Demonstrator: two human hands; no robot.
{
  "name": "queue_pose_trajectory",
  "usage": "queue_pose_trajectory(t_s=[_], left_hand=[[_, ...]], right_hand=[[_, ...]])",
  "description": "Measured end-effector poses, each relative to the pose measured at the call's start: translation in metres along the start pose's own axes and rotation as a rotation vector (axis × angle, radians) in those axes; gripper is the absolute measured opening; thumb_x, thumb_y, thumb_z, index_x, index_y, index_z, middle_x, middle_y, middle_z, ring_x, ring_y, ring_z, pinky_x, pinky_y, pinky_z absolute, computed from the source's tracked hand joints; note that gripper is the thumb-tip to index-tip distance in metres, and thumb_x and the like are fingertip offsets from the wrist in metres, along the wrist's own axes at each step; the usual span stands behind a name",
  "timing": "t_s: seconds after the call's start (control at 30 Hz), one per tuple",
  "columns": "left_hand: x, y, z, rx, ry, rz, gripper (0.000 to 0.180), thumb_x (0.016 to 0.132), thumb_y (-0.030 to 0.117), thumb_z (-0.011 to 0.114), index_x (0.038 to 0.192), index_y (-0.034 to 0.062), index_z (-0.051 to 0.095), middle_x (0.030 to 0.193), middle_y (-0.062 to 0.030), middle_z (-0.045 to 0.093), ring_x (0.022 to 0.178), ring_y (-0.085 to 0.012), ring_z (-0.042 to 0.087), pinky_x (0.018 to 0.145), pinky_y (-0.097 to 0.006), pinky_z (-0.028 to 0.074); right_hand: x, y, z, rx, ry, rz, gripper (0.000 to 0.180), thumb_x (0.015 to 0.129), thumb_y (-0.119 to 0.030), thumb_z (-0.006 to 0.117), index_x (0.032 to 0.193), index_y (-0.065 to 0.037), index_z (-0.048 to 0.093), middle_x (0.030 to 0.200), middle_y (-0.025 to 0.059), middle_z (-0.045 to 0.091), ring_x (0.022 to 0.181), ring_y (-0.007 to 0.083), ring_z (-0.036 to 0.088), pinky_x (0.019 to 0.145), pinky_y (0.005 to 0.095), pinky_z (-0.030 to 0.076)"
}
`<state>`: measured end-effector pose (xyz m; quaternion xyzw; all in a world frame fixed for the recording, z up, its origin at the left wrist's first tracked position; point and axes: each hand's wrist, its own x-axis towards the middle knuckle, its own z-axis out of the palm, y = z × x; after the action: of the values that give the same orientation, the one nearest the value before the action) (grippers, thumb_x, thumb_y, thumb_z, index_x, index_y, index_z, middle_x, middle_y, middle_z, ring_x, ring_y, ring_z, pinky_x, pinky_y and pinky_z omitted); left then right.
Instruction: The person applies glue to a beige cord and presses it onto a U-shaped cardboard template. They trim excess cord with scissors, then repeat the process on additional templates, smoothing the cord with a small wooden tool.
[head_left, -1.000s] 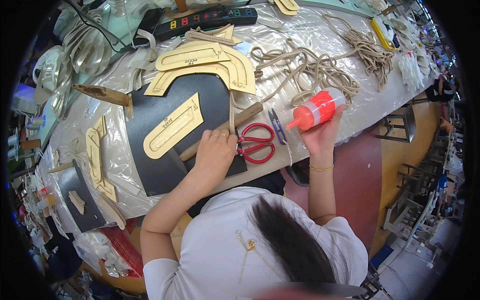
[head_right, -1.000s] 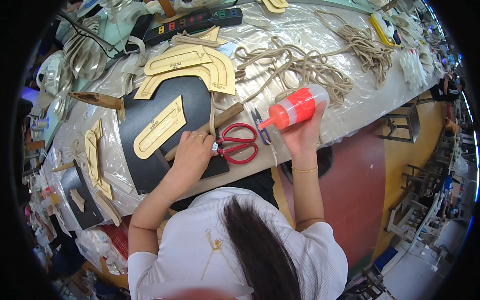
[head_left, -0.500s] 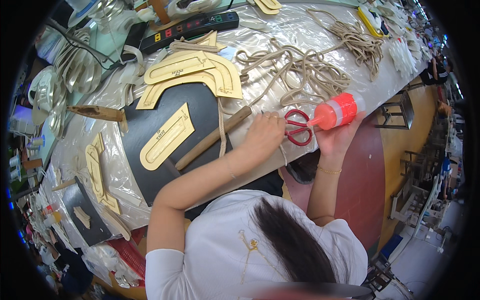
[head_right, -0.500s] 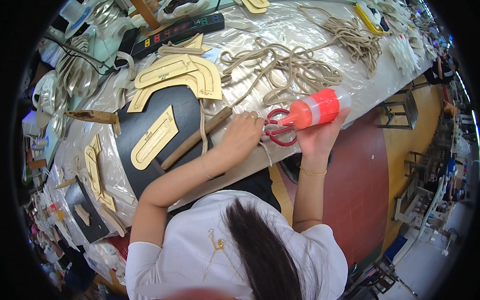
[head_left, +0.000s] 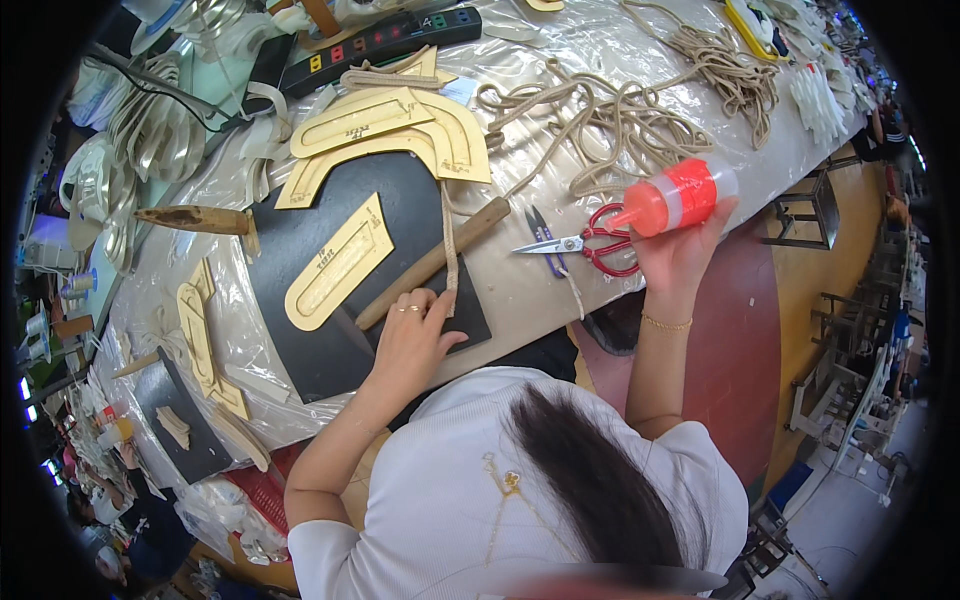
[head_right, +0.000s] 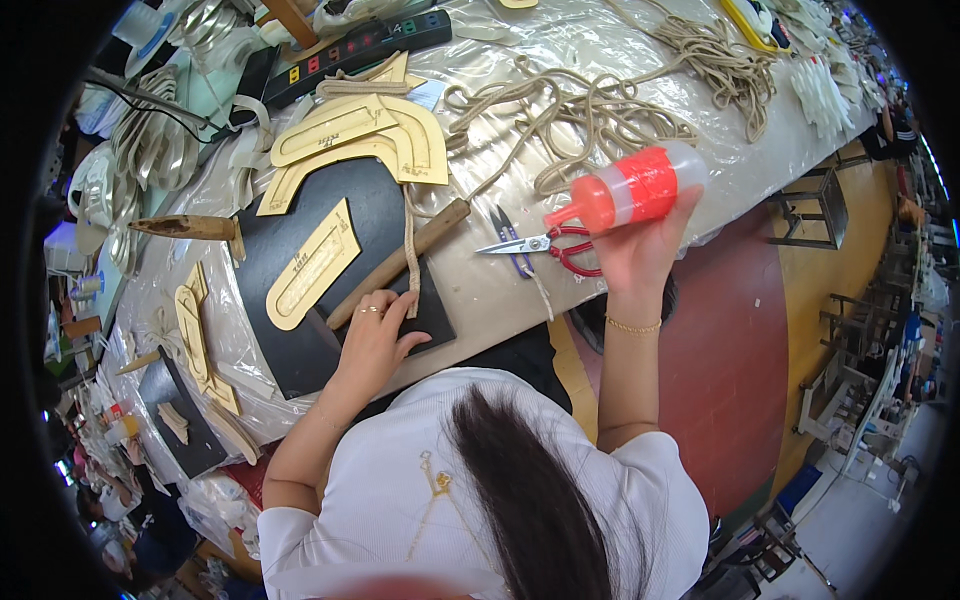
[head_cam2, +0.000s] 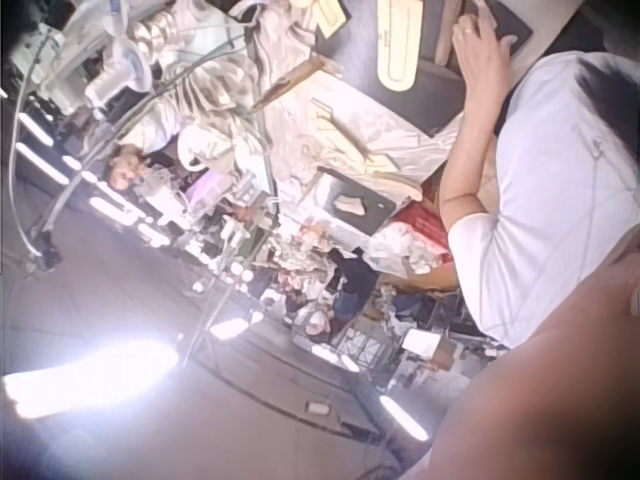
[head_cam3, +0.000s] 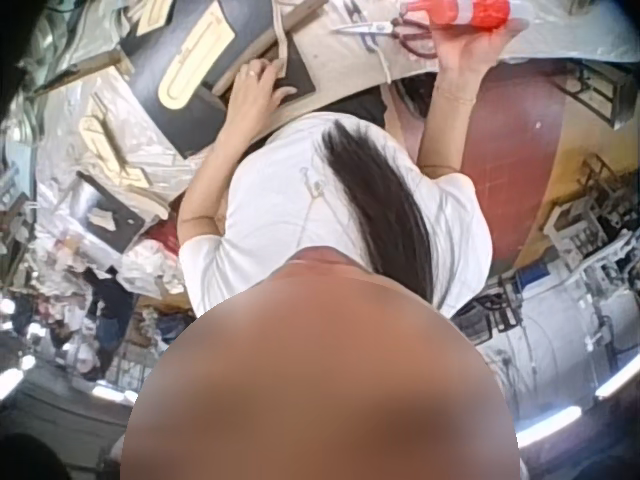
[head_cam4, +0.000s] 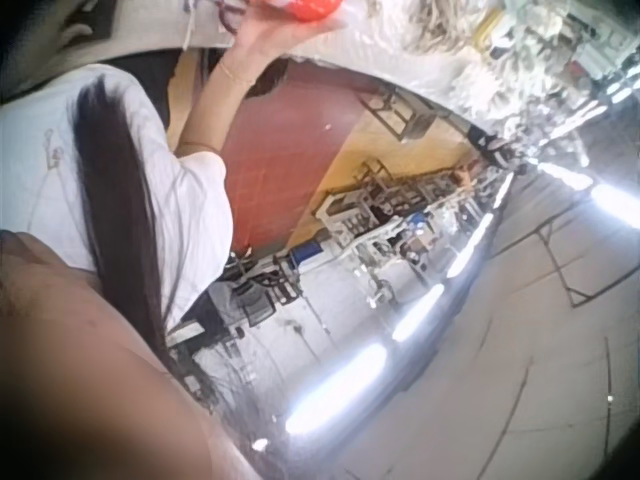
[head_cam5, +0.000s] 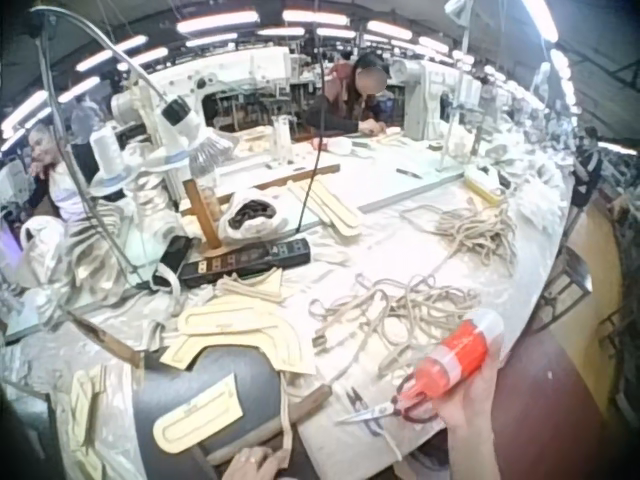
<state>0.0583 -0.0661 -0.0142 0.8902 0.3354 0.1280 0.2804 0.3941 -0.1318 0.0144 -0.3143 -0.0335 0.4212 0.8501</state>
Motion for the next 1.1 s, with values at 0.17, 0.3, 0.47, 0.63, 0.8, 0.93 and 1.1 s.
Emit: queue_pose_trajectory(t_s=[0.17,0.3,0.47,0.63,0.8,0.93,1.1], left_hand=[[0.0,-0.013,0.012,-0.053,0.077,0.126,0.036,0.083,0.009,0.077,0.118,0.0014,0.068,0.094,-0.0114,0.06,0.089,-0.0303,0.06,0.078,-0.04,0.051],[0.018,-0.008,0.012,-0.118,0.141,0.232,0.023,0.084,0.01,0.077,0.103,0.0007,0.069,0.1,-0.0099,0.065,0.092,-0.0292,0.062,0.08,-0.04,0.052],[0.055,0.003,0.007,-0.907,0.149,-0.129,0.019,0.089,0.014,0.077,0.097,-0.0002,0.069,0.104,-0.0056,0.068,0.078,-0.011,0.059,0.067,-0.026,0.046],[0.066,0.01,-0.003,-1.143,0.072,-0.174,0.022,0.094,0.011,0.072,0.111,-0.0027,0.069,0.094,-0.004,0.068,0.079,-0.0084,0.059,0.072,-0.021,0.048],[0.061,0.017,-0.008,-1.243,0.109,-0.201,0.024,0.096,0.011,0.071,0.115,-0.0033,0.069,0.097,-0.0035,0.068,0.087,-0.0081,0.063,0.072,-0.021,0.047],[0.059,0.017,-0.009,-1.399,0.106,-0.232,0.024,0.098,0.012,0.069,0.116,-0.0045,0.067,0.1,-0.0053,0.07,0.095,-0.0105,0.066,0.081,-0.023,0.051],[0.059,0.016,-0.01,-1.422,0.07,-0.218,0.023,0.099,0.012,0.068,0.116,-0.0045,0.067,0.101,-0.0074,0.071,0.095,-0.0119,0.066,0.087,-0.025,0.052]], right_hand=[[0.0,0.02,0.021,-0.032,-0.099,0.052,0.074,0.085,-0.065,0.071,0.135,-0.014,0.053,0.124,0.0043,0.063,0.115,0.0232,0.061,0.101,0.0446,0.051],[-0.006,0.027,0.032,-0.106,-0.087,0.005,0.079,0.084,-0.067,0.07,0.138,-0.013,0.051,0.126,0.0049,0.062,0.117,0.0243,0.061,0.103,0.0469,0.051],[-0.009,0.029,0.043,-0.209,-0.149,-0.109,0.09,0.083,-0.074,0.066,0.142,-0.01,0.045,0.13,0.0052,0.058,0.121,0.0228,0.058,0.106,0.0443,0.048],[-0.006,0.038,0.052,-0.338,-0.23,-0.209,0.096,0.078,-0.07,0.074,0.142,-0.005,0.043,0.131,0.006,0.057,0.124,0.0213,0.058,0.106,0.0415,0.05],[-0.005,0.062,0.053,-0.341,-0.298,-0.237,0.099,0.075,-0.071,0.074,0.139,-0.002,0.044,0.129,0.0072,0.057,0.12,0.0191,0.059,0.101,0.0381,0.053],[-0.009,0.073,0.05,-0.523,-0.296,-0.31,0.103,0.075,-0.081,0.062,0.141,-0.004,0.043,0.128,0.0087,0.059,0.114,0.025,0.063,0.096,0.0522,0.057],[-0.009,0.08,0.05,-0.585,-0.273,-0.411,0.104,0.074,-0.081,0.063,0.14,-0.003,0.044,0.126,0.0102,0.06,0.114,0.0248,0.064,0.096,0.0497,0.058]])
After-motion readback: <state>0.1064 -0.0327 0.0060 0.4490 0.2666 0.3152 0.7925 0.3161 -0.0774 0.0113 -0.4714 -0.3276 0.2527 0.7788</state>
